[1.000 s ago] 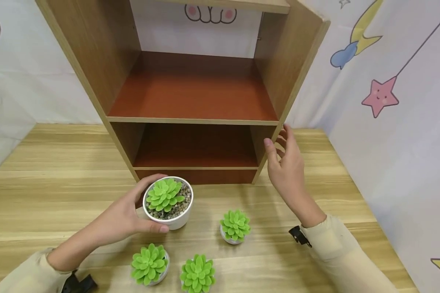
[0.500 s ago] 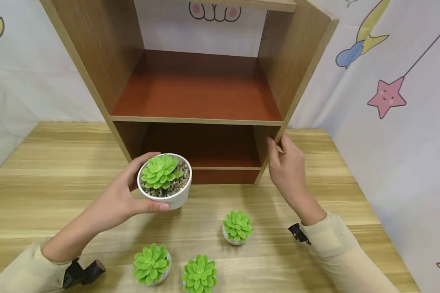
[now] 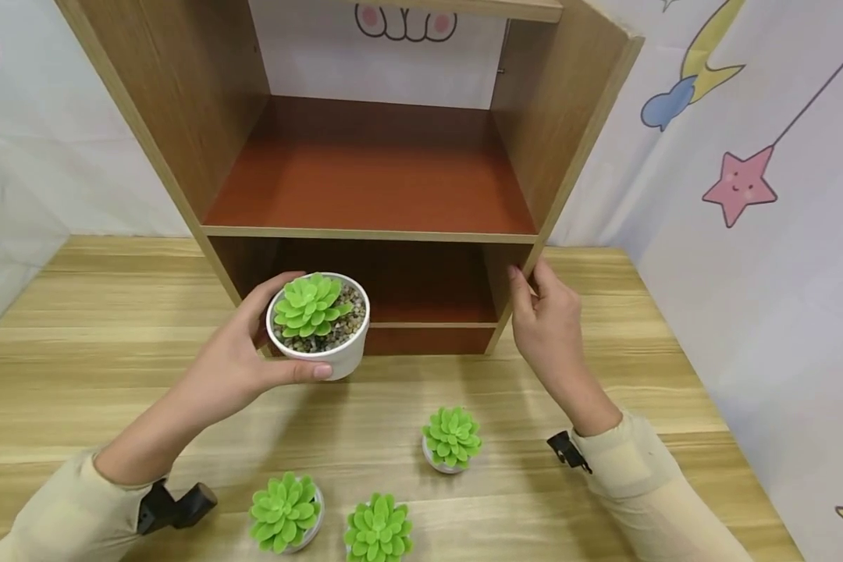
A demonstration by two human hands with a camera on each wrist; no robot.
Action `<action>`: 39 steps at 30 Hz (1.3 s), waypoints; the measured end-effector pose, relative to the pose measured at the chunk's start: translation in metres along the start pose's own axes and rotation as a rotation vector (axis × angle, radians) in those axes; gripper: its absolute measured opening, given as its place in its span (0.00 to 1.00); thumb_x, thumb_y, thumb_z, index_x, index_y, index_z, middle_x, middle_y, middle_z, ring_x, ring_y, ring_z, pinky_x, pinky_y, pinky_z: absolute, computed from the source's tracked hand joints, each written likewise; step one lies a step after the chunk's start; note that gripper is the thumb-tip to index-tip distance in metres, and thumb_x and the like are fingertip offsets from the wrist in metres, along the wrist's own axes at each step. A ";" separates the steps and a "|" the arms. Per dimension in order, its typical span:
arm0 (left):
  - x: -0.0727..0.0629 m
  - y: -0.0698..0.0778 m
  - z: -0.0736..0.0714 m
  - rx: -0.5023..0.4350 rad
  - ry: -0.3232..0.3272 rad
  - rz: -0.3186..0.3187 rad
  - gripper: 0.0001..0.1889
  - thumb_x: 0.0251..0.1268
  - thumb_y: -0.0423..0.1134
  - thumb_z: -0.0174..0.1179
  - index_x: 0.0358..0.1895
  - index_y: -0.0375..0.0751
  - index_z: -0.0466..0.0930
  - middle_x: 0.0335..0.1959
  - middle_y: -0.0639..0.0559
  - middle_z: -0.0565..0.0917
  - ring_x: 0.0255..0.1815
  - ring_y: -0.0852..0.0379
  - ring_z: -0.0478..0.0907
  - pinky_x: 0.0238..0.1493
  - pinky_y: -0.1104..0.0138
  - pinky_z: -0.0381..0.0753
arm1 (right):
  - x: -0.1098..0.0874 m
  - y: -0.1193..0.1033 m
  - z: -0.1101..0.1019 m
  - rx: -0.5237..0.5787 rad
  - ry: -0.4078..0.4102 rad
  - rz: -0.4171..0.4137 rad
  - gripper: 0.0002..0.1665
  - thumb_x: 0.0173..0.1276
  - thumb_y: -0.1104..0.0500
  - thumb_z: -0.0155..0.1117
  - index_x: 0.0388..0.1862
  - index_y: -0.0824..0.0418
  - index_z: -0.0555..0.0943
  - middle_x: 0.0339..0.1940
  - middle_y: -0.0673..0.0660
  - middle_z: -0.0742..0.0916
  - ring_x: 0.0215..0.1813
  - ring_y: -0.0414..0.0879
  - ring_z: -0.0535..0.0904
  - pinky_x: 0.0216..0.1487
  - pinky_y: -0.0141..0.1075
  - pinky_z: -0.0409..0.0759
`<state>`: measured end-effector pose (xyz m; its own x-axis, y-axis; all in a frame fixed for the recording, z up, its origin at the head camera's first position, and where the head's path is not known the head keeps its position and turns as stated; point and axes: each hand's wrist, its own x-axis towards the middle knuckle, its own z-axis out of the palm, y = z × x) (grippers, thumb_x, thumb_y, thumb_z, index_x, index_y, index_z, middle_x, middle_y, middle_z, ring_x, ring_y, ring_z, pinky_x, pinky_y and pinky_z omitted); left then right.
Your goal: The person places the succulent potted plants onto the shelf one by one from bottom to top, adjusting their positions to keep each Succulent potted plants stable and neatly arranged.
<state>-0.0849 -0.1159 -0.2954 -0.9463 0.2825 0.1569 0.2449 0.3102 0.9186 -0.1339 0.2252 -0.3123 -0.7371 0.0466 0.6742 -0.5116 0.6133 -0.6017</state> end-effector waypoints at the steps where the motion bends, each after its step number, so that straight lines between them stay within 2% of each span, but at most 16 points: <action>1: 0.001 0.001 0.000 0.000 0.010 -0.006 0.56 0.39 0.50 0.82 0.74 0.53 0.57 0.63 0.56 0.70 0.61 0.55 0.69 0.61 0.53 0.66 | 0.000 0.000 0.000 0.000 0.003 0.002 0.11 0.74 0.64 0.58 0.47 0.70 0.82 0.40 0.61 0.88 0.41 0.49 0.84 0.40 0.21 0.77; 8: 0.005 0.001 0.003 -0.023 0.085 0.005 0.54 0.42 0.49 0.81 0.74 0.51 0.57 0.64 0.56 0.67 0.62 0.56 0.68 0.62 0.55 0.67 | 0.000 -0.001 0.000 -0.010 0.007 0.005 0.11 0.74 0.64 0.58 0.47 0.69 0.83 0.40 0.60 0.88 0.42 0.39 0.83 0.40 0.21 0.78; 14: 0.010 0.001 0.004 -0.056 0.109 0.009 0.52 0.44 0.47 0.80 0.74 0.51 0.58 0.63 0.54 0.68 0.58 0.55 0.72 0.54 0.57 0.76 | -0.001 -0.002 0.000 -0.004 0.007 0.008 0.11 0.75 0.64 0.58 0.47 0.70 0.82 0.40 0.60 0.88 0.41 0.36 0.82 0.40 0.21 0.78; 17: 0.014 0.000 0.005 -0.041 0.123 0.007 0.53 0.44 0.48 0.80 0.74 0.51 0.57 0.65 0.53 0.67 0.58 0.54 0.72 0.52 0.56 0.77 | -0.001 -0.002 0.000 -0.004 0.006 0.014 0.11 0.75 0.64 0.57 0.46 0.70 0.82 0.39 0.60 0.88 0.41 0.34 0.82 0.40 0.21 0.78; 20: 0.016 -0.001 0.006 -0.012 0.146 0.010 0.53 0.44 0.49 0.80 0.74 0.51 0.57 0.66 0.54 0.66 0.60 0.54 0.70 0.55 0.56 0.74 | -0.002 -0.002 0.000 -0.009 0.008 0.018 0.11 0.75 0.63 0.57 0.46 0.71 0.82 0.39 0.60 0.88 0.41 0.33 0.81 0.39 0.21 0.77; 23: 0.018 -0.002 0.006 0.000 0.164 0.012 0.54 0.43 0.50 0.81 0.74 0.50 0.57 0.67 0.55 0.66 0.62 0.56 0.68 0.58 0.55 0.71 | -0.001 -0.002 0.000 -0.015 0.010 0.019 0.11 0.75 0.63 0.57 0.45 0.71 0.82 0.38 0.60 0.88 0.40 0.34 0.82 0.39 0.21 0.77; 30: 0.022 -0.002 0.006 -0.011 0.192 0.014 0.54 0.42 0.47 0.81 0.74 0.47 0.58 0.66 0.53 0.67 0.63 0.56 0.68 0.61 0.57 0.68 | -0.001 -0.002 0.001 -0.003 0.004 0.030 0.11 0.75 0.64 0.57 0.46 0.71 0.82 0.39 0.61 0.88 0.41 0.48 0.84 0.41 0.21 0.78; 39: 0.029 -0.005 0.009 -0.039 0.206 -0.013 0.52 0.44 0.46 0.81 0.74 0.47 0.58 0.65 0.53 0.69 0.63 0.56 0.68 0.61 0.58 0.69 | 0.000 0.000 0.001 -0.006 0.011 0.036 0.11 0.75 0.64 0.57 0.45 0.71 0.82 0.38 0.61 0.88 0.41 0.47 0.84 0.40 0.21 0.78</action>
<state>-0.1120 -0.1006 -0.2986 -0.9734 0.0863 0.2123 0.2282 0.2759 0.9337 -0.1342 0.2240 -0.3127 -0.7499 0.0773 0.6570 -0.4824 0.6158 -0.6230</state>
